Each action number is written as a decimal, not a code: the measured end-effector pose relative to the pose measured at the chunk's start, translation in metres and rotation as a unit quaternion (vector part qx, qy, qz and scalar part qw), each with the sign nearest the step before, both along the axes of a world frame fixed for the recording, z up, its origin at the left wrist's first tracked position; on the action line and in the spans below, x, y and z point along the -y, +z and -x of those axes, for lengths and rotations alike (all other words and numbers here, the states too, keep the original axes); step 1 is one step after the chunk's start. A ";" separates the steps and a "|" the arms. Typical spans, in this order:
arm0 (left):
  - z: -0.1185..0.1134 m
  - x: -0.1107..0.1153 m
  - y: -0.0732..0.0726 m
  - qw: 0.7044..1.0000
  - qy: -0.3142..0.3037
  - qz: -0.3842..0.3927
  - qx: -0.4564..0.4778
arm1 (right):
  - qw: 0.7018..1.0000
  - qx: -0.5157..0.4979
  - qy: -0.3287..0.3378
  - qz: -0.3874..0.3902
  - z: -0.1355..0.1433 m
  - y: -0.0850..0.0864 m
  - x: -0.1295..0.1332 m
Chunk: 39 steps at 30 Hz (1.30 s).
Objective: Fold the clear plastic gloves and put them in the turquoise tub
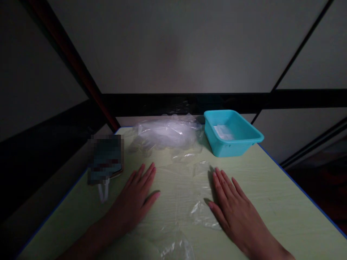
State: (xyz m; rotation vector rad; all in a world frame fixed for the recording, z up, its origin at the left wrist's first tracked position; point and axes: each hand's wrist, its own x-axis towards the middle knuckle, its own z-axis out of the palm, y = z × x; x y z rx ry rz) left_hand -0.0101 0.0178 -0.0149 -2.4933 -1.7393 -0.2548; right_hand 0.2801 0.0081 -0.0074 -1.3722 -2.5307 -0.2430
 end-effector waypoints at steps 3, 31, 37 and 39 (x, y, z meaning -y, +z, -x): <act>0.000 0.000 0.000 1.000 -0.003 -0.005 0.002 | 1.000 -0.011 0.021 0.005 0.020 0.013 0.013; -0.064 0.039 0.032 0.988 -0.131 0.047 0.066 | 0.987 0.054 0.140 -0.064 0.043 0.006 0.042; -0.070 0.048 0.014 0.982 -0.149 0.097 0.070 | 0.987 0.040 0.147 -0.050 0.042 0.005 0.042; -0.060 0.046 0.014 0.984 -0.139 0.098 0.058 | 0.987 0.040 0.146 -0.044 0.041 0.006 0.041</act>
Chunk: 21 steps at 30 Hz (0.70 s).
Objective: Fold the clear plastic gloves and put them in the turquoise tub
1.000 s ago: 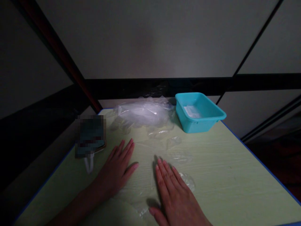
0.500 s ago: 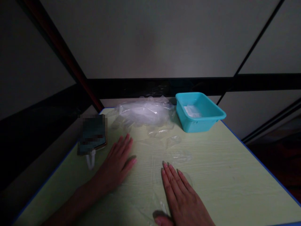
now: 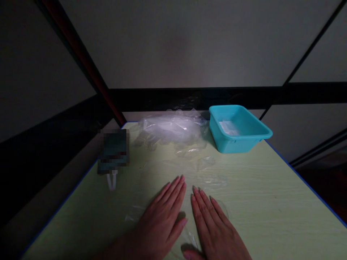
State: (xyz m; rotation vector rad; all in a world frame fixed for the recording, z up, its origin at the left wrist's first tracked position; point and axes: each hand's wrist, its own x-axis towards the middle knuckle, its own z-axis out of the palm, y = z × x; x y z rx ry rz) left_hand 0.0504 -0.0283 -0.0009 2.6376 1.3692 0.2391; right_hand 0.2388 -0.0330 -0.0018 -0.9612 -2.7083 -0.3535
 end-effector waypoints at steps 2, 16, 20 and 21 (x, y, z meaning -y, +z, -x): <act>0.012 -0.002 0.001 1.000 0.010 -0.005 -0.011 | 1.000 -0.003 0.001 0.005 -0.001 0.001 -0.001; 0.085 0.001 -0.009 0.993 0.112 -0.002 0.026 | 0.999 -0.012 -0.003 0.043 -0.001 0.000 -0.001; 0.087 -0.010 0.003 0.977 0.174 0.039 0.114 | 0.991 -0.052 0.011 0.123 -0.010 0.011 -0.002; 0.086 -0.016 0.007 0.972 0.189 0.042 0.133 | 0.986 -0.064 0.013 0.152 -0.012 0.018 -0.003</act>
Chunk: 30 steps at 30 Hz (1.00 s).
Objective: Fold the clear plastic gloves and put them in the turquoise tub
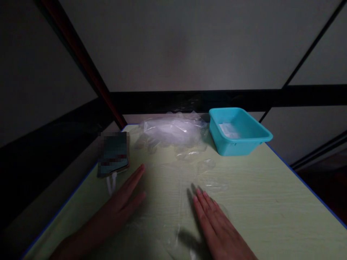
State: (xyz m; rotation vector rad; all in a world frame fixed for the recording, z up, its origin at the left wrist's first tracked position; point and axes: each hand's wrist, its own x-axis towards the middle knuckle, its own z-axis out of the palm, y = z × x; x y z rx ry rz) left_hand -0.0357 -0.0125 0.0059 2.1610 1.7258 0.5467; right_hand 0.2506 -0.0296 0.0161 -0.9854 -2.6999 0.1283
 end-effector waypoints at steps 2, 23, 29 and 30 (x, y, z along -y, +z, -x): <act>-0.003 -0.014 0.007 0.999 0.022 0.002 0.028 | 0.999 -0.025 -0.008 0.020 0.000 0.015 -0.006; -0.011 -0.074 -0.013 0.961 0.157 -0.067 0.217 | 0.998 -0.043 0.016 0.033 0.038 0.001 -0.084; -0.015 -0.074 -0.013 0.946 0.155 -0.074 0.276 | 0.998 -0.028 0.025 0.048 0.039 0.000 -0.084; -0.016 -0.074 -0.013 0.944 0.155 -0.074 0.281 | 0.998 -0.027 0.027 0.049 0.039 -0.001 -0.084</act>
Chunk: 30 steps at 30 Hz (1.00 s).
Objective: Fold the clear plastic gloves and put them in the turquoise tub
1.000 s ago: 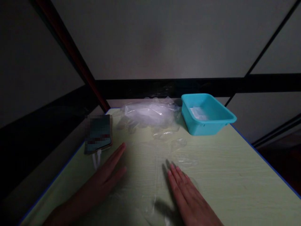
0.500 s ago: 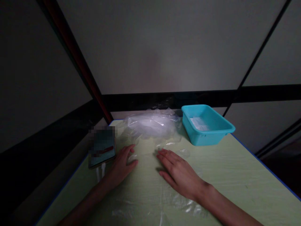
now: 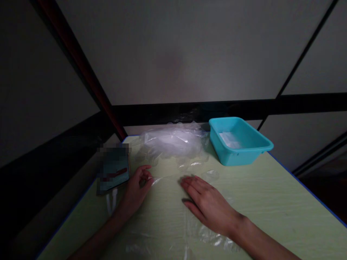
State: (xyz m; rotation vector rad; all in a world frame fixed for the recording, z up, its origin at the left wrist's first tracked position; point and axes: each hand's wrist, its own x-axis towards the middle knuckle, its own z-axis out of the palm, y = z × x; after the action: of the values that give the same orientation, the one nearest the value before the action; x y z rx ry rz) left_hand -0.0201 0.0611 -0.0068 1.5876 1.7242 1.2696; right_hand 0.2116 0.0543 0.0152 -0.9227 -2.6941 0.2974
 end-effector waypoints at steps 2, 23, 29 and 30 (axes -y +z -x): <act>0.000 0.000 0.000 1.000 0.001 -0.001 0.009 | 1.000 0.002 0.003 0.005 0.000 -0.001 0.001; 0.000 -0.001 -0.001 1.000 0.020 0.000 0.002 | 1.000 0.011 -0.001 0.013 0.001 0.000 0.003; 0.000 -0.001 -0.003 0.999 0.032 -0.006 0.015 | 1.000 -0.004 0.002 0.009 0.001 -0.002 0.003; 0.000 -0.001 -0.003 0.999 0.032 -0.007 0.018 | 1.000 -0.006 0.003 0.010 0.001 -0.002 0.003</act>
State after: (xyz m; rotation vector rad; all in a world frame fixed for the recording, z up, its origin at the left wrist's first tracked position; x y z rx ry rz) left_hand -0.0204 0.0616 -0.0101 1.5179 1.7605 1.3370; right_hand 0.2105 0.0516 0.0129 -0.9157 -2.6878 0.3303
